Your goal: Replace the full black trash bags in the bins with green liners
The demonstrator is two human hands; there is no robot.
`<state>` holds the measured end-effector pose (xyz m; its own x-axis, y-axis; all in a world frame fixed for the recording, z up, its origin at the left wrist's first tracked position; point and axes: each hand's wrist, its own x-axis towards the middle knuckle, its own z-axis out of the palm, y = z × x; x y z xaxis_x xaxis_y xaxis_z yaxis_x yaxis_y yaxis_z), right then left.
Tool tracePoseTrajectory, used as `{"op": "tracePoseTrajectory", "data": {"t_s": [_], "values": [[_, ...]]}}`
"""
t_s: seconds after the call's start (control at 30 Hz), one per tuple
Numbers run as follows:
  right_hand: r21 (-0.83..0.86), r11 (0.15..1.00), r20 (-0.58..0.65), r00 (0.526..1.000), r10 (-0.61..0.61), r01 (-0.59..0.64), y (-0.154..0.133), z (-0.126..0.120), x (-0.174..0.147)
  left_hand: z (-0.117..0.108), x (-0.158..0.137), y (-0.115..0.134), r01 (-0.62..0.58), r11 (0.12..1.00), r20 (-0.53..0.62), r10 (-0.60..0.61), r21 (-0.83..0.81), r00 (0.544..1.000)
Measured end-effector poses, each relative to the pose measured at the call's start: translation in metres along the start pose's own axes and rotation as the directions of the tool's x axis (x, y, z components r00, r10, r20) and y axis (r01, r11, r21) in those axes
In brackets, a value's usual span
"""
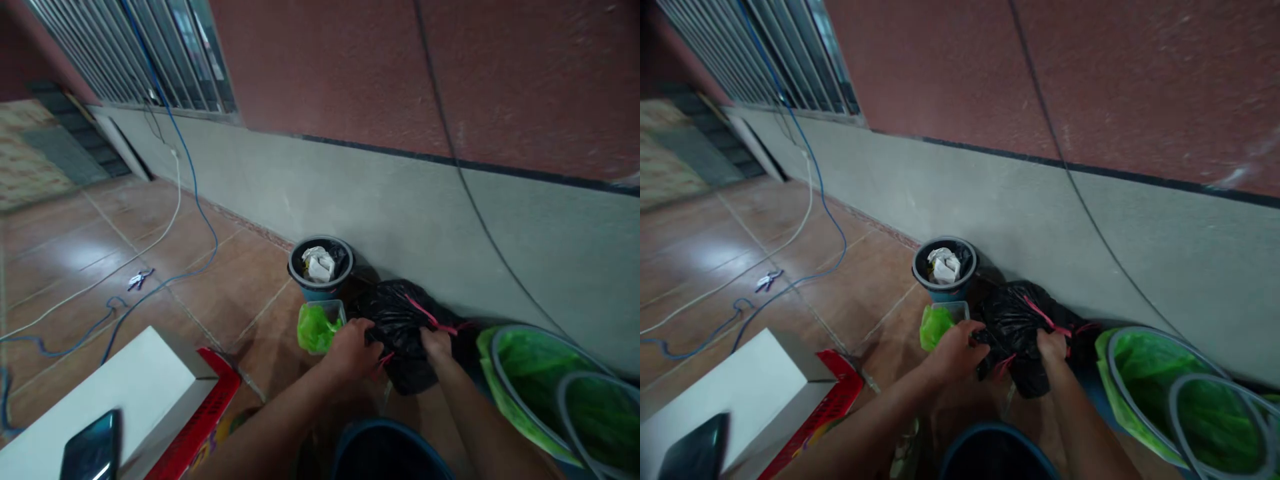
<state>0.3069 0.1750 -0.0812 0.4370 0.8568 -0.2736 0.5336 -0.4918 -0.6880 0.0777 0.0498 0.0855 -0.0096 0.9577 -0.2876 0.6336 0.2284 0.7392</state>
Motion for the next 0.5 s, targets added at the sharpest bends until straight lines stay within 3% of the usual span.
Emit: {"op": "tracePoseTrajectory", "data": {"t_s": [0.1, 0.17, 0.2, 0.27, 0.33, 0.37, 0.4, 0.5], "values": [[-0.244, 0.96, -0.111, 0.98, -0.167, 0.136, -0.008, 0.003, -0.016, -0.002, 0.003, -0.004, 0.0, 0.997, -0.015, 0.001, 0.076, 1.0], [-0.323, 0.897, -0.241, 0.89, -0.387, 0.303, -0.027, 0.002, -0.037, -0.005, 0.006, -0.007, -0.006, 0.994, -0.044, 0.011, 0.105, 0.999], [-0.384, 0.83, -0.238, 0.825, -0.512, 0.405, -0.036, 0.002, -0.049, -0.006, 0.007, -0.009, -0.005, 0.994, -0.054, 0.011, 0.113, 0.998], [-0.496, 0.642, -0.101, 0.695, -0.711, 0.584, -0.049, 0.007, -0.067, -0.007, 0.008, -0.011, 0.005, 0.993, -0.064, 0.003, 0.122, 0.998], [-0.558, 0.466, 0.097, 0.612, -0.785, 0.687, -0.046, 0.016, -0.072, -0.007, 0.006, -0.011, 0.006, 0.991, -0.054, 0.001, 0.134, 0.999], [-0.578, 0.417, 0.186, 0.611, -0.769, 0.701, -0.038, 0.022, -0.068, -0.007, 0.003, -0.011, 0.0, 0.99, -0.043, 0.006, 0.143, 0.999], [-0.6, 0.401, 0.257, 0.641, -0.724, 0.693, -0.028, 0.027, -0.062, -0.006, 0.001, -0.011, -0.009, 0.988, -0.029, 0.013, 0.156, 0.999], [-0.681, 0.486, 0.357, 0.828, -0.433, 0.547, 0.006, 0.036, -0.032, -0.005, -0.008, -0.008, -0.045, 0.98, 0.022, 0.042, 0.194, 0.999]]}}
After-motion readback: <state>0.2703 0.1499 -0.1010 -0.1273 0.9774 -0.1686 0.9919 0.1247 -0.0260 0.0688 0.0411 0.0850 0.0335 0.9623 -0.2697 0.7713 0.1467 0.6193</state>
